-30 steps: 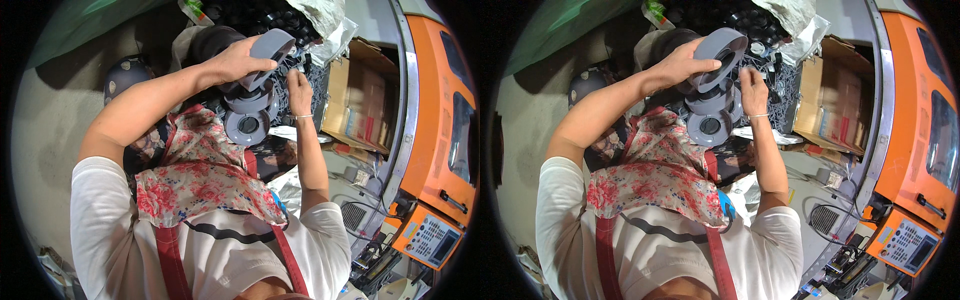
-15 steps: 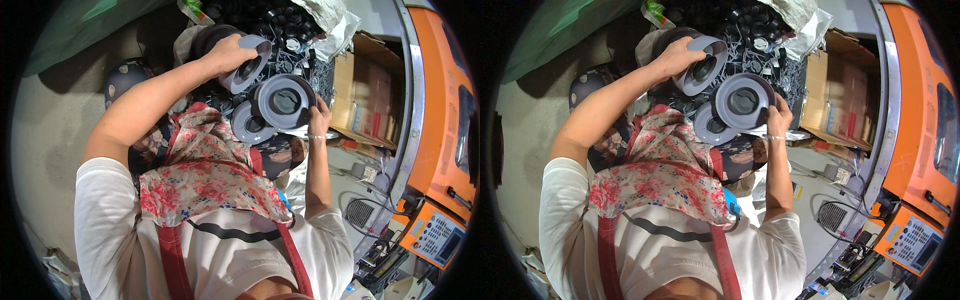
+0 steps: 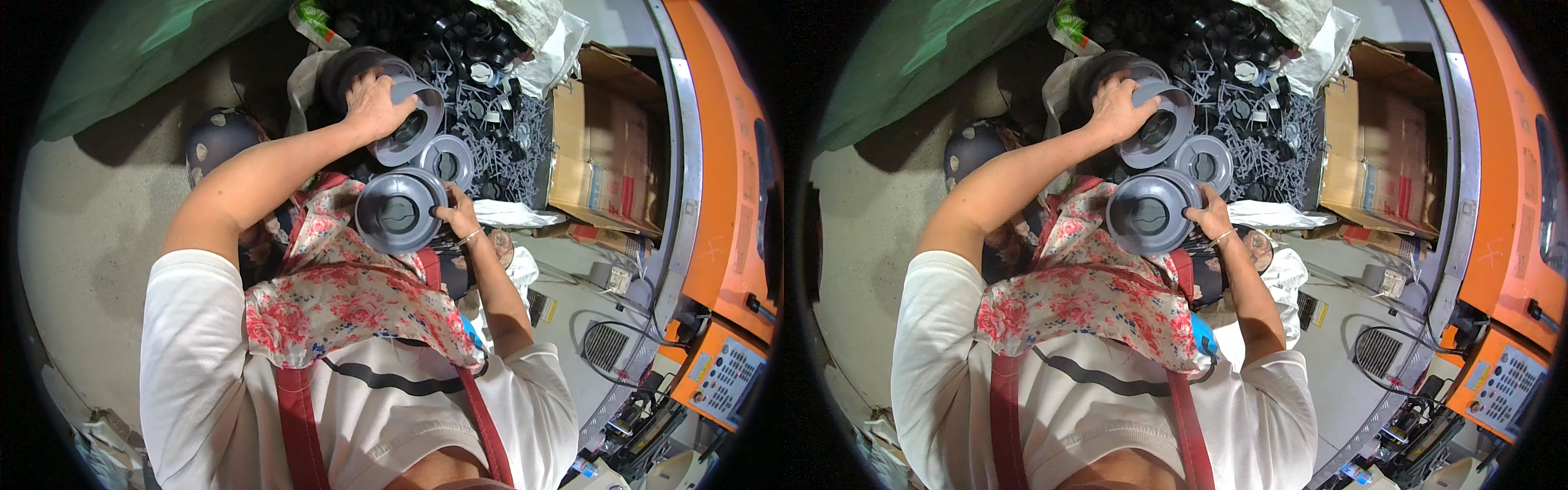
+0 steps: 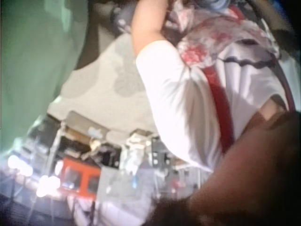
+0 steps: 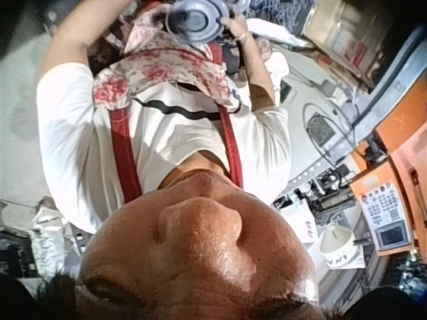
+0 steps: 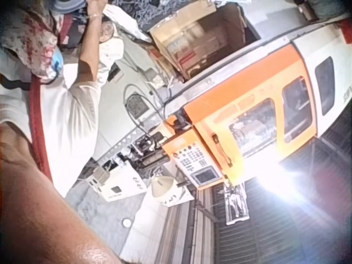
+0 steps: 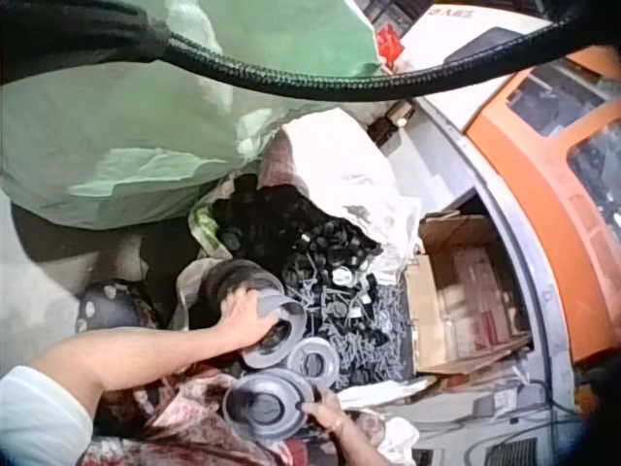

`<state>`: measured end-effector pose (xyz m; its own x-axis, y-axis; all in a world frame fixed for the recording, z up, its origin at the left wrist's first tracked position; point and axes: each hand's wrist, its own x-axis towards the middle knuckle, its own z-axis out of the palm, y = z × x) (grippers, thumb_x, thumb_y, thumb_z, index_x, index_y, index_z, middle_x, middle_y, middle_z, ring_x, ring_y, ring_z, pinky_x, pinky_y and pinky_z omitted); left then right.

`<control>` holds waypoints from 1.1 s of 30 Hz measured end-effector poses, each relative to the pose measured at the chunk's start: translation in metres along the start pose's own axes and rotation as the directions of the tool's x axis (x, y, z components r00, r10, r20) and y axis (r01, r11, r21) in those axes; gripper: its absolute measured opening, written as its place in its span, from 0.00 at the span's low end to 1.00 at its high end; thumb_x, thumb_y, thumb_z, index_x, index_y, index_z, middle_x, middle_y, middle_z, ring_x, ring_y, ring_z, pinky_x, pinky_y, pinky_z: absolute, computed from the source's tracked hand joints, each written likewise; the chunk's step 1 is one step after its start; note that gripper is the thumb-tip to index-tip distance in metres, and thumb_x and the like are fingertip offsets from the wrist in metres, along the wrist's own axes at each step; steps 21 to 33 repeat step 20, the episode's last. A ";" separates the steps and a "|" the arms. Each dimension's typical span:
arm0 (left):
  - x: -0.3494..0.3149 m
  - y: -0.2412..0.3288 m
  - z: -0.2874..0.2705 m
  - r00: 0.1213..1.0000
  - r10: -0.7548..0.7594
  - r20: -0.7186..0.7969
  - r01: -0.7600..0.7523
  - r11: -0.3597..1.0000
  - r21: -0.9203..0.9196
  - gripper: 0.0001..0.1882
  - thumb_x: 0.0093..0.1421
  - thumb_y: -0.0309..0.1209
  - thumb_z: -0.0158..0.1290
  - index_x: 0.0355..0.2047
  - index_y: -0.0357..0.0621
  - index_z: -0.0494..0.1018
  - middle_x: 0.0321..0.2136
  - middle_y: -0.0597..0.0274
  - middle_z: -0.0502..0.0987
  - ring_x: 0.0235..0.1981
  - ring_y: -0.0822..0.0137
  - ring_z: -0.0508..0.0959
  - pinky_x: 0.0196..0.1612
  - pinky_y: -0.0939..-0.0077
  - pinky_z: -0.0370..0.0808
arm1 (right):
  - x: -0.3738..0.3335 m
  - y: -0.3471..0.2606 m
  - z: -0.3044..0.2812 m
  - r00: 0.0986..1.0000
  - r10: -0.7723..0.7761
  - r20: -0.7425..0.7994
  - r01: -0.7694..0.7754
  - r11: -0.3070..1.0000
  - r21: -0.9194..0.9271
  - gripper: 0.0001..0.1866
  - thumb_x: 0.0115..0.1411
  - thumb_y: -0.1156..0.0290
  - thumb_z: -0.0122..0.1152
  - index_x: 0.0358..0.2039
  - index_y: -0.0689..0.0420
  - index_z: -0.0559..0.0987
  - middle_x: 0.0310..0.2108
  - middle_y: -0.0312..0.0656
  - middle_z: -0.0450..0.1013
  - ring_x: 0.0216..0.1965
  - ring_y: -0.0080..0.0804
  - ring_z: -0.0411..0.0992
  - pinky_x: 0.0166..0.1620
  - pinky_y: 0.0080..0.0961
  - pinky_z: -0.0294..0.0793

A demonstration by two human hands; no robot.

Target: The person assembles plastic components by hand, inserting black circular inserts into grey housings and stacking the finished units.

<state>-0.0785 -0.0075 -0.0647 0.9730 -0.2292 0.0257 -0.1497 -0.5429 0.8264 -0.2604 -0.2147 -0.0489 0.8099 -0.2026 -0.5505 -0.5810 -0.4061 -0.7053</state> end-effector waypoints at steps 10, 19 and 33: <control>0.027 -0.015 -0.015 0.954 -0.026 -0.299 -0.065 0.954 -0.292 0.28 0.51 0.51 0.53 0.39 0.35 0.71 0.43 0.45 0.70 0.47 0.52 0.69 0.51 0.65 0.64 | -0.030 -0.112 0.007 0.535 -0.761 -0.367 0.424 0.617 -0.663 0.24 0.59 0.72 0.50 0.55 0.63 0.60 0.48 0.48 0.64 0.47 0.33 0.65 0.52 0.25 0.65; 0.068 -0.047 -0.033 0.818 -0.550 0.167 0.530 0.835 0.150 0.45 0.49 0.67 0.38 0.54 0.40 0.63 0.53 0.45 0.64 0.55 0.52 0.63 0.57 0.66 0.60 | 0.057 -0.047 0.024 0.990 -0.041 -0.138 0.144 0.295 0.945 0.21 0.51 0.74 0.50 0.48 0.61 0.68 0.49 0.46 0.67 0.52 0.45 0.64 0.57 0.47 0.57; 0.069 -0.049 -0.043 0.824 -0.547 0.149 0.527 0.835 0.155 0.45 0.49 0.67 0.38 0.54 0.40 0.63 0.53 0.45 0.64 0.55 0.52 0.63 0.57 0.66 0.60 | 0.065 -0.043 0.025 0.988 -0.110 -0.109 0.136 0.284 0.949 0.24 0.52 0.73 0.50 0.51 0.61 0.66 0.51 0.46 0.66 0.54 0.46 0.62 0.58 0.49 0.56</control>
